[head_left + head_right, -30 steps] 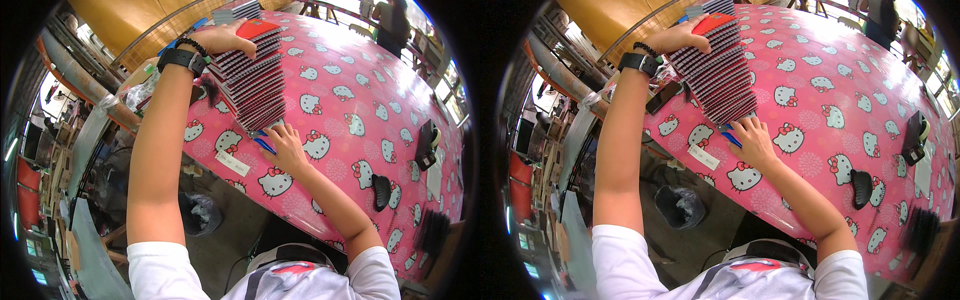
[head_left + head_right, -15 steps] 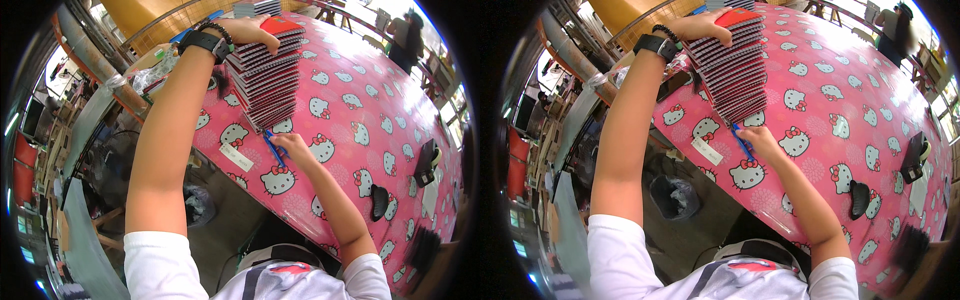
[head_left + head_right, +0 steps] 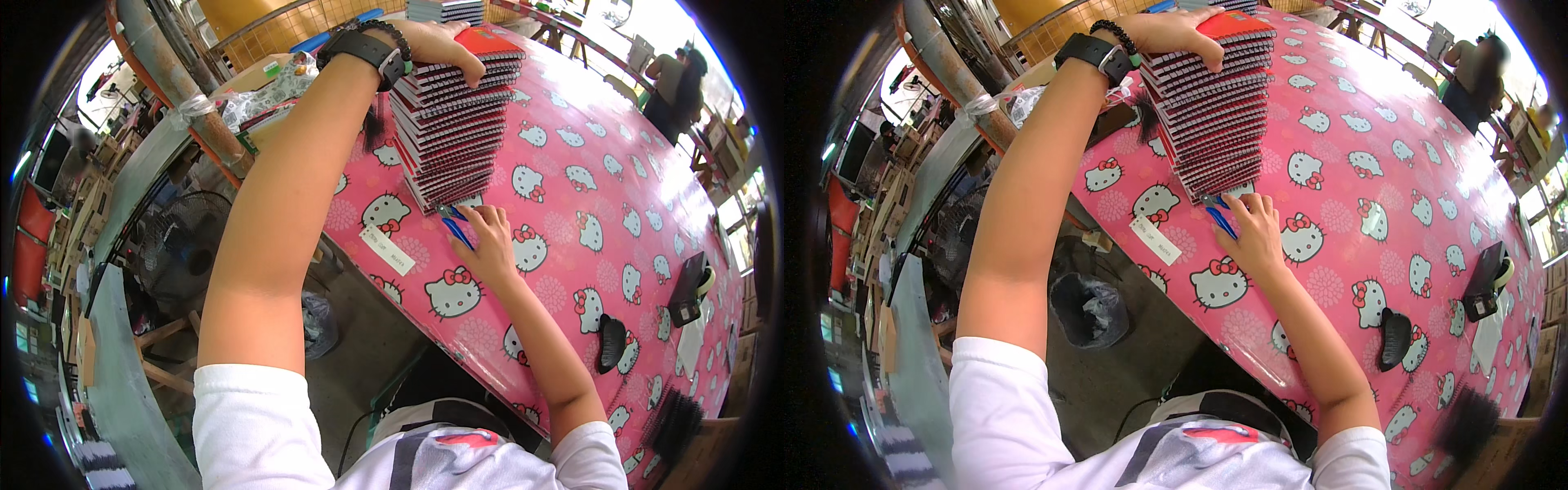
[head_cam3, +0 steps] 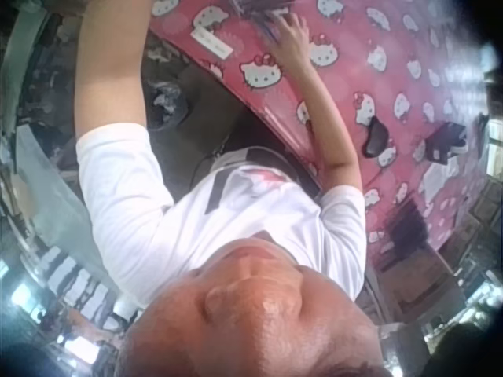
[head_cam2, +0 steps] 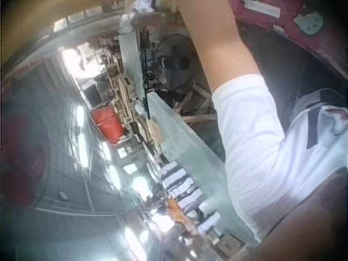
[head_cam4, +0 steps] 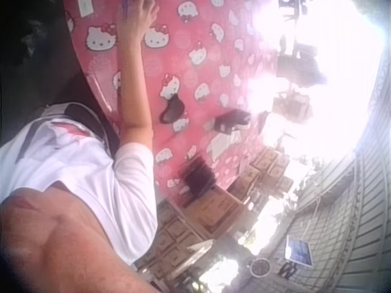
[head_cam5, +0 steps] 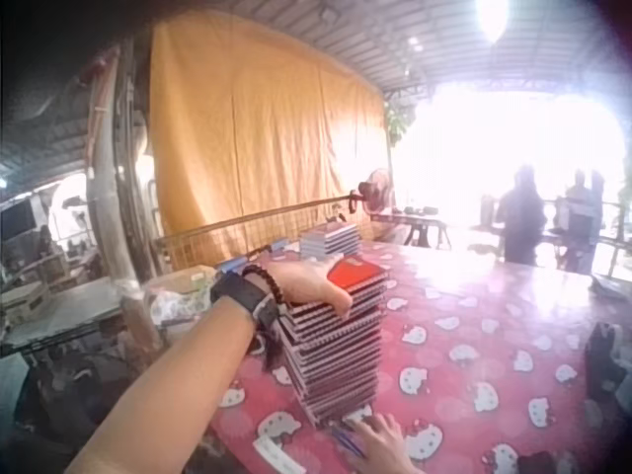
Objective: The person trims the edges of a stack of red notebooks using blue scissors. They repeatedly align the stack, cut along the edges, and adjust the pile. The person also moves a cardboard box and handles a hairbrush on the table.
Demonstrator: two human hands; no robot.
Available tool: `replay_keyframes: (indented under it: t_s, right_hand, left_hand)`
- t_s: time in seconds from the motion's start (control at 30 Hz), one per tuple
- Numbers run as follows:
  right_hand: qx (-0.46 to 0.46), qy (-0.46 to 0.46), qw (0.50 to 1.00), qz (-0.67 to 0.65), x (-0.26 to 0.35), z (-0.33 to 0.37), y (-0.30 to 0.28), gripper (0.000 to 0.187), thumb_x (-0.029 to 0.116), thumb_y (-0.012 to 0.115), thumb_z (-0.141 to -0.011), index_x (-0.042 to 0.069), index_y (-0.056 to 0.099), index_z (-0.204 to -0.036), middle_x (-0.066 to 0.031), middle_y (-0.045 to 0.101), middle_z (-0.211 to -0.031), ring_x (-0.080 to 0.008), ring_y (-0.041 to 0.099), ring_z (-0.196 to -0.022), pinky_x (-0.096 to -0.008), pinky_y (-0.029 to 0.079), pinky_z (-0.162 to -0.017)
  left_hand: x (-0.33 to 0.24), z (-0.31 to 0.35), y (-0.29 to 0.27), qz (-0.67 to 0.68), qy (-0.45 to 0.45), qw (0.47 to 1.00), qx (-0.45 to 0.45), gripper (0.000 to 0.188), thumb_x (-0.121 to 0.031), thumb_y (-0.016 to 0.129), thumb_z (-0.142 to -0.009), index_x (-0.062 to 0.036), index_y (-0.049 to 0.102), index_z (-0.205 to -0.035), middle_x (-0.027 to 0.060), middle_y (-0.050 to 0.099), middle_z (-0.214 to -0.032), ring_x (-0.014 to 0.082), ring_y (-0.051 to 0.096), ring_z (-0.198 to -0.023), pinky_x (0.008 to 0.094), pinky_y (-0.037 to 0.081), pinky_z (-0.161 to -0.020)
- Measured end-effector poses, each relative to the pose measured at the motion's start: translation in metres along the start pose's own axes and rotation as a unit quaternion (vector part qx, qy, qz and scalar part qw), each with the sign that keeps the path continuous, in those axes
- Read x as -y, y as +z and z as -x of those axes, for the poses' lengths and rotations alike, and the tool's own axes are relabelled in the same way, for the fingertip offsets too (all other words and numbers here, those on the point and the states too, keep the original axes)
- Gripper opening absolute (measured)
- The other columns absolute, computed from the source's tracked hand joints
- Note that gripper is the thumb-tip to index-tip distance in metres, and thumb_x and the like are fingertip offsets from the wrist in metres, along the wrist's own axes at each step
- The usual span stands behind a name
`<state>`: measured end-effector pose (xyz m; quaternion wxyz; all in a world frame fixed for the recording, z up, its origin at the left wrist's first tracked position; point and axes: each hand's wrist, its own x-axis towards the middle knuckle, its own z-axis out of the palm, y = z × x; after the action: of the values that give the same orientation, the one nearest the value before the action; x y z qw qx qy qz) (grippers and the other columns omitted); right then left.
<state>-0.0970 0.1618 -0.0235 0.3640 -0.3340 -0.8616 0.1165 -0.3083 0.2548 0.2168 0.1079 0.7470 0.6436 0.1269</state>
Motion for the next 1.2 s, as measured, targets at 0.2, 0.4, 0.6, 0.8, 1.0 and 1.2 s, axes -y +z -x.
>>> replay_keyframes:
  t_s: [0.2,0.4,0.6,0.8,1.0,1.2]
  right_hand:
    - [0.243,0.398,0.757,-0.457,-0.01,-0.025,-0.017,0.042,0.027,0.069,-0.079,0.001,0.061,-0.112,-0.0115,0.065,-0.086,-0.0223,0.059,-0.071,-0.0369,0.048,-0.068]
    - [0.093,0.1,0.989,-0.063,0.007,-0.005,-0.011,0.044,0.028,0.07,-0.073,0.006,0.063,-0.111,-0.0128,0.059,-0.096,-0.03,0.053,-0.095,-0.0427,0.044,-0.082]
    - [0.026,0.02,0.999,0.003,0.002,0.001,0.003,0.046,0.026,0.071,-0.07,0.007,0.062,-0.111,-0.0115,0.057,-0.1,-0.0298,0.05,-0.097,-0.0408,0.043,-0.081]
    - [0.221,0.243,0.903,-0.279,-0.019,-0.021,-0.008,0.036,0.028,0.071,-0.075,0.001,0.065,-0.099,-0.0134,0.062,-0.091,-0.023,0.06,-0.082,-0.0369,0.047,-0.072]
    - [0.09,0.061,0.994,-0.028,0.002,-0.009,-0.007,0.043,0.03,0.072,-0.071,0.004,0.065,-0.104,-0.0133,0.06,-0.096,-0.0274,0.054,-0.095,-0.0402,0.044,-0.08]
    - [0.059,0.032,0.997,0.025,0.001,0.004,-0.004,0.05,0.027,0.073,-0.071,0.008,0.061,-0.115,-0.0113,0.056,-0.101,-0.0283,0.049,-0.1,-0.041,0.041,-0.084]
  left_hand:
    - [0.001,0.005,-0.003,-0.013,0.017,1.0,-0.003,0.114,-0.053,0.069,-0.049,-0.0072,0.027,-0.145,0.0235,0.046,-0.134,0.03,0.053,-0.115,0.0365,0.046,-0.089]
    - [0.0,0.007,-0.005,0.006,0.037,0.999,0.004,0.106,-0.051,0.069,-0.048,-0.0047,0.037,-0.138,0.0221,0.056,-0.121,0.0291,0.06,-0.103,0.0356,0.049,-0.083]
    - [-0.002,0.007,-0.003,-0.005,0.017,1.0,-0.011,0.109,-0.052,0.07,-0.047,-0.0034,0.036,-0.139,0.0222,0.055,-0.122,0.0292,0.06,-0.104,0.0347,0.049,-0.083]
    - [-0.005,0.006,-0.003,-0.035,0.019,0.999,-0.03,0.111,-0.051,0.071,-0.047,-0.0042,0.034,-0.141,0.0218,0.052,-0.128,0.0284,0.057,-0.109,0.0346,0.048,-0.085]
    - [-0.002,0.01,-0.005,-0.048,0.022,0.998,-0.029,0.113,-0.055,0.068,-0.048,-0.0064,0.031,-0.144,0.0231,0.049,-0.131,0.0288,0.054,-0.116,0.0348,0.045,-0.091]
    - [-0.008,0.013,-0.006,-0.008,0.025,1.0,-0.01,0.109,-0.05,0.069,-0.05,-0.0069,0.031,-0.143,0.0198,0.051,-0.129,0.0273,0.057,-0.11,0.034,0.048,-0.086]
